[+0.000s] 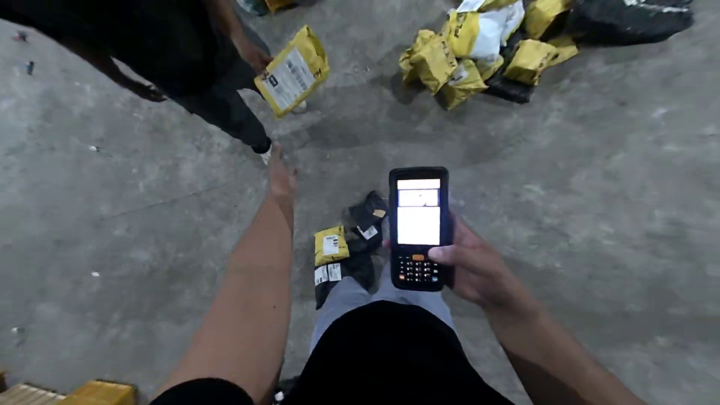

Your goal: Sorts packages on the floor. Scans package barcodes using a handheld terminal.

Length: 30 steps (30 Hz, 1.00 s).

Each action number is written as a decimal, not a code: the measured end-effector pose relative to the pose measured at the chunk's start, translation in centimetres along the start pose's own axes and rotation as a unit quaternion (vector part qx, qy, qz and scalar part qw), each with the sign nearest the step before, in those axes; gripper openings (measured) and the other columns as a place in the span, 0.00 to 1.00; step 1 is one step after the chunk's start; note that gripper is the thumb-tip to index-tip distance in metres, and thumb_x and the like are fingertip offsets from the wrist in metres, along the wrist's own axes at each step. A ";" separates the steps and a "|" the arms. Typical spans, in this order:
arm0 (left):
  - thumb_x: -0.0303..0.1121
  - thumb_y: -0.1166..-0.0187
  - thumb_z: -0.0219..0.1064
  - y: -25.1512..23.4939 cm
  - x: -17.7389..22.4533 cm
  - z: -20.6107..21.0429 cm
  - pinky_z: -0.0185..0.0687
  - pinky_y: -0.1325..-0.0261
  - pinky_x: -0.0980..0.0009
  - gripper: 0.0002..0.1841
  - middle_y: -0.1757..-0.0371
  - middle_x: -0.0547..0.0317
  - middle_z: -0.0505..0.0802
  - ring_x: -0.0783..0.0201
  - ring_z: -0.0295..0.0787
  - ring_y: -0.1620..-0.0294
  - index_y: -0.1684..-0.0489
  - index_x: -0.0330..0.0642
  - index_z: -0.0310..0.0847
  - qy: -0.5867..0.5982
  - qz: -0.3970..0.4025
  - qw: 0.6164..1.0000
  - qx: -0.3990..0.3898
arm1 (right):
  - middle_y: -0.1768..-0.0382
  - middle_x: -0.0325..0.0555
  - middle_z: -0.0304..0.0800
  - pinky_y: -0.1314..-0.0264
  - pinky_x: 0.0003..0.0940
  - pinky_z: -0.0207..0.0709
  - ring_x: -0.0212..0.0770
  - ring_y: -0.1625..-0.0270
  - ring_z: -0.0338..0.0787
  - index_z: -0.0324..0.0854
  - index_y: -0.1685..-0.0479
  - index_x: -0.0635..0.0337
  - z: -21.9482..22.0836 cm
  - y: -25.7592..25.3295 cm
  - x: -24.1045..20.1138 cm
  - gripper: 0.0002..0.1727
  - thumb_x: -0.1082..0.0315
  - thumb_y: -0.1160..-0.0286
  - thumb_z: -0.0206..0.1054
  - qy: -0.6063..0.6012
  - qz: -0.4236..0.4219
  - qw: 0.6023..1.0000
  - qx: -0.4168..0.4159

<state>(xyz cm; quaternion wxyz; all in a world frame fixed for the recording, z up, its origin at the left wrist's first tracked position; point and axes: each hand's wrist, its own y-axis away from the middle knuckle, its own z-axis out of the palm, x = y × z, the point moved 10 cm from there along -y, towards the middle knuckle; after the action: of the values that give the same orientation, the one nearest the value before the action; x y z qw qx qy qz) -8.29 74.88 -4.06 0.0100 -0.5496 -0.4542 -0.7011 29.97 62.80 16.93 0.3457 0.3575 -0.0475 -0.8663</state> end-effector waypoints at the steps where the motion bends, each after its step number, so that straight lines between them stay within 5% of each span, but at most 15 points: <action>1: 0.68 0.21 0.60 -0.7 1.2 1.4 0.79 0.30 0.47 0.43 0.16 0.47 0.72 0.48 0.76 0.23 0.09 0.54 0.56 0.014 0.007 1.000 0.018 | 0.30 0.62 0.80 0.32 0.58 0.84 0.61 0.32 0.86 0.46 0.11 0.45 -0.4 -0.2 -1.0 0.47 0.70 0.32 0.71 0.011 -0.009 1.000 0.002; 5: 0.71 0.23 0.60 -4.8 5.2 4.6 0.74 0.23 0.42 0.51 0.09 0.46 0.62 0.45 0.65 0.13 0.04 0.57 0.41 0.003 0.045 0.998 0.048 | 0.32 0.63 0.81 0.33 0.57 0.85 0.62 0.33 0.87 0.47 0.11 0.46 -2.2 -0.2 -3.5 0.44 0.71 0.29 0.68 0.035 -0.024 0.999 0.020; 9: 0.65 0.20 0.60 -7.2 7.2 7.2 0.82 0.33 0.47 0.38 0.21 0.52 0.79 0.51 0.80 0.26 0.13 0.58 0.61 0.014 0.042 0.999 0.019 | 0.37 0.63 0.85 0.35 0.56 0.86 0.59 0.37 0.89 0.54 0.14 0.48 -4.3 0.5 -4.1 0.39 0.71 0.28 0.65 0.038 -0.026 0.997 0.059; 14: 0.47 0.15 0.62 -8.0 6.7 9.4 0.86 0.37 0.44 0.26 0.28 0.51 0.84 0.51 0.85 0.31 0.19 0.54 0.65 0.073 0.056 0.993 -0.070 | 0.35 0.61 0.83 0.35 0.56 0.85 0.58 0.35 0.88 0.54 0.15 0.45 -5.0 1.1 -3.8 0.39 0.69 0.28 0.66 0.019 -0.048 0.997 0.052; 18: 0.45 0.18 0.64 -2.3 4.2 8.7 0.87 0.40 0.45 0.25 0.34 0.51 0.88 0.52 0.88 0.36 0.24 0.52 0.70 0.032 0.035 0.996 -0.077 | 0.38 0.62 0.86 0.38 0.58 0.87 0.59 0.39 0.90 0.61 0.18 0.47 -4.8 2.2 -3.1 0.34 0.59 0.24 0.68 0.024 -0.045 0.993 0.106; 20: 0.46 0.19 0.62 1.4 2.4 7.5 0.89 0.50 0.51 0.22 0.41 0.52 0.90 0.55 0.90 0.45 0.29 0.51 0.73 -0.010 0.042 0.996 -0.079 | 0.44 0.62 0.89 0.43 0.58 0.90 0.58 0.46 0.93 0.69 0.23 0.53 -4.7 2.8 -2.7 0.28 0.58 0.23 0.66 0.041 -0.039 0.986 0.155; 23: 0.48 0.17 0.57 6.8 0.1 4.4 0.86 0.61 0.59 0.21 0.47 0.54 0.90 0.60 0.88 0.55 0.32 0.50 0.75 -0.070 0.061 0.994 -0.055 | 0.44 0.62 0.89 0.46 0.57 0.90 0.58 0.46 0.93 0.69 0.26 0.56 -3.7 3.7 -1.4 0.30 0.70 0.36 0.59 0.070 -0.030 0.982 0.175; 25: 0.48 0.15 0.57 10.2 -0.6 2.0 0.87 0.55 0.58 0.22 0.43 0.53 0.90 0.60 0.89 0.49 0.29 0.48 0.74 -0.081 0.077 0.993 -0.040 | 0.40 0.61 0.87 0.44 0.57 0.88 0.58 0.43 0.92 0.66 0.23 0.55 -2.1 4.4 -0.4 0.36 0.73 0.43 0.58 0.073 -0.040 0.984 0.156; 28: 0.53 0.10 0.54 13.7 0.1 -1.6 0.89 0.37 0.52 0.29 0.34 0.48 0.88 0.56 0.89 0.36 0.19 0.42 0.67 -0.092 0.138 0.985 -0.055 | 0.42 0.58 0.88 0.43 0.54 0.89 0.54 0.44 0.92 0.67 0.23 0.53 0.2 5.7 1.5 0.32 0.68 0.35 0.60 0.075 -0.044 0.985 0.149; 30: 0.52 0.08 0.52 16.6 1.4 -3.9 0.90 0.36 0.52 0.28 0.37 0.49 0.90 0.57 0.91 0.38 0.21 0.40 0.69 -0.091 0.184 0.977 -0.052 | 0.43 0.60 0.89 0.44 0.55 0.89 0.56 0.45 0.93 0.68 0.24 0.54 1.6 6.5 2.6 0.31 0.64 0.32 0.65 0.076 -0.041 0.984 0.159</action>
<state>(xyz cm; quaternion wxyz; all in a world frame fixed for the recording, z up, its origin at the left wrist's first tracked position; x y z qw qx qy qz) -3.29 63.34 7.48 0.0693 -0.6849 -0.3075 -0.6569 31.28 55.95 18.73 0.2515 0.4743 -0.1436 -0.8313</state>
